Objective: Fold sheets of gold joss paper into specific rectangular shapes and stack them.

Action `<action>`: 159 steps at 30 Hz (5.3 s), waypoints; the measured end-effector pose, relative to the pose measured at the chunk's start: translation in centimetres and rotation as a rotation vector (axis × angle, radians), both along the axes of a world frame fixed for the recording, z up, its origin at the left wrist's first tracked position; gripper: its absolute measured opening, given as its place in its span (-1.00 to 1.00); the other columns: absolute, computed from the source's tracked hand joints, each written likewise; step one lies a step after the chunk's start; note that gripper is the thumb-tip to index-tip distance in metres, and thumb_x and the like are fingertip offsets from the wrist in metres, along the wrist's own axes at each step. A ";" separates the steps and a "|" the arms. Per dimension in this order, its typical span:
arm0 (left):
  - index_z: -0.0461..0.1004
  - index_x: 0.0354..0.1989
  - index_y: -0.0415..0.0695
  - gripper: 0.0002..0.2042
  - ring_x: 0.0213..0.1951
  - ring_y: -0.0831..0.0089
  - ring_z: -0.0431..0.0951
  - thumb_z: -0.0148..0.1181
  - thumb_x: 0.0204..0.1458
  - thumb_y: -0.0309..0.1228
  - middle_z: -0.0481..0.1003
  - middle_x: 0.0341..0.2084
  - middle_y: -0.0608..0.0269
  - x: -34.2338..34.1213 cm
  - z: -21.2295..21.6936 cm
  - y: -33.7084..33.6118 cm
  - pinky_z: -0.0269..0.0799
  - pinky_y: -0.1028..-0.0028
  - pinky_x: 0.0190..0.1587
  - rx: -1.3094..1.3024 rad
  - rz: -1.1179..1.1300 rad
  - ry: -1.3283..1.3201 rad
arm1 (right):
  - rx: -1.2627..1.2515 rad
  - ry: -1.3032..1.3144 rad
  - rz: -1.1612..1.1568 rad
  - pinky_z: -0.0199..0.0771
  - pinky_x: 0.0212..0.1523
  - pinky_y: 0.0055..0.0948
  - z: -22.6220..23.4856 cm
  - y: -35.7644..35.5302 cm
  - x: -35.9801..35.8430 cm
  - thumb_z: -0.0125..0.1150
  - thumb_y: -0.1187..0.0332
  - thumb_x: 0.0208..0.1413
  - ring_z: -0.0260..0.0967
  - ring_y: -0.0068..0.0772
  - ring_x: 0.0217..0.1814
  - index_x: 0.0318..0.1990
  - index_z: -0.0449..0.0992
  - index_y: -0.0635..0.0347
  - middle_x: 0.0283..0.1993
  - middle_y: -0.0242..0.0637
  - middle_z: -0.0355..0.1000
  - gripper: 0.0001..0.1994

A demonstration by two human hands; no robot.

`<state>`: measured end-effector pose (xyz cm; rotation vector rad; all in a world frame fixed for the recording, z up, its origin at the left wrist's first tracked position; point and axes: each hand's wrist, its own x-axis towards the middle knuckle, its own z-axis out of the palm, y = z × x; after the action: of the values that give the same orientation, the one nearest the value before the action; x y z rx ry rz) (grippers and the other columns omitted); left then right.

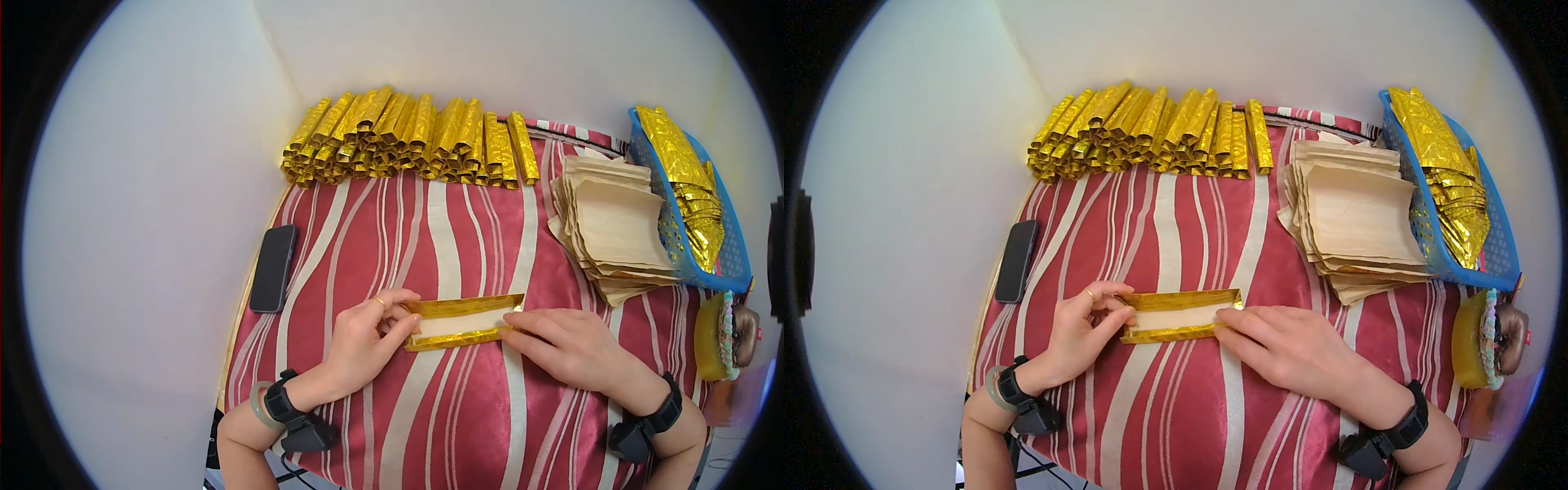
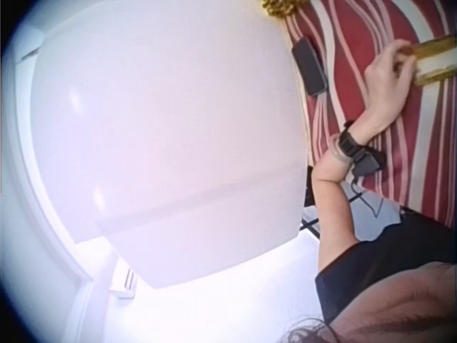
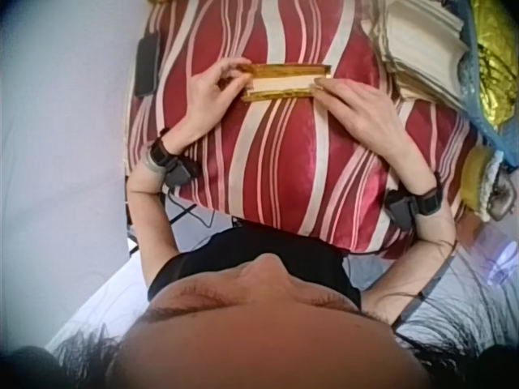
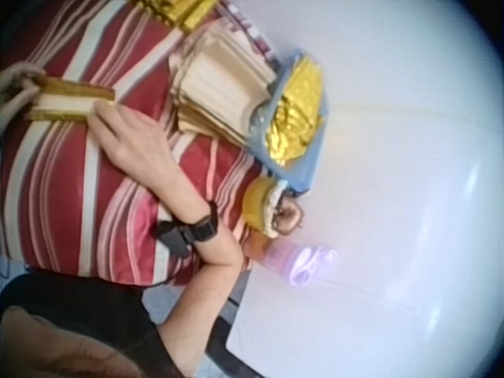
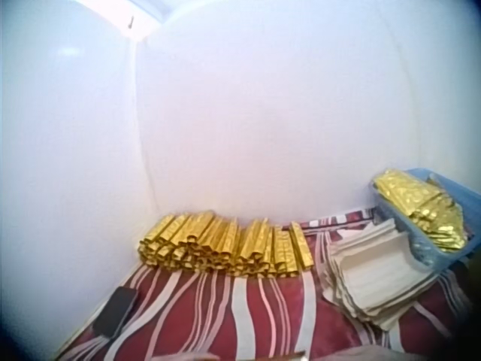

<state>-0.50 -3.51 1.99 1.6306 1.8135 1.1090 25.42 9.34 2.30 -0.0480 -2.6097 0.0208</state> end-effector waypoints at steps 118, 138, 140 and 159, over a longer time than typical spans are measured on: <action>0.61 -0.08 -0.01 -0.64 0.12 0.50 0.32 0.12 -0.09 -0.32 0.49 -0.11 0.40 1.6 1.1 -6.4 0.02 0.11 0.06 0.185 -0.402 1.317 | 0.041 -0.361 -0.075 0.35 -0.02 -0.37 2.0 -2.2 -0.9 0.18 0.33 -0.08 0.33 -0.44 -0.01 0.03 0.57 0.00 -0.13 -0.46 0.37 -0.58; 0.63 -0.18 -0.17 -0.68 -0.13 0.42 0.38 0.17 -0.16 -0.42 0.48 -0.38 0.31 1.9 1.7 -5.7 0.29 0.52 -0.25 0.222 -0.335 1.176 | 0.007 -0.365 -0.126 0.27 -0.19 -0.44 1.1 -3.6 -2.2 0.15 0.39 -0.08 0.23 -0.46 -0.21 0.14 0.52 -0.24 -0.24 -0.48 0.28 -0.47; 0.61 -0.15 -0.22 -0.67 -0.12 0.40 0.37 0.13 -0.12 -0.42 0.49 -0.35 0.26 1.8 1.4 -5.9 0.29 0.52 -0.27 0.223 -0.342 1.168 | -0.016 -0.369 -0.126 0.27 -0.19 -0.44 1.0 -3.6 -2.2 0.15 0.39 -0.09 0.23 -0.46 -0.21 0.14 0.51 -0.24 -0.25 -0.48 0.28 -0.47; 0.63 -0.15 -0.18 -0.63 -0.18 0.44 0.25 0.14 -0.22 -0.44 0.49 -0.19 0.32 2.1 1.4 -6.1 0.13 0.55 -0.37 0.275 -0.352 1.415 | 0.085 -0.411 -0.135 0.31 -0.17 -0.47 2.5 -3.7 -0.9 0.16 0.38 -0.11 0.34 -0.47 -0.10 0.04 0.55 0.14 -0.14 -0.43 0.35 -0.55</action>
<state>1.58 -9.66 3.42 3.1686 1.8622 -0.1490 24.50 5.64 4.81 -0.2185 -3.0073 -0.1648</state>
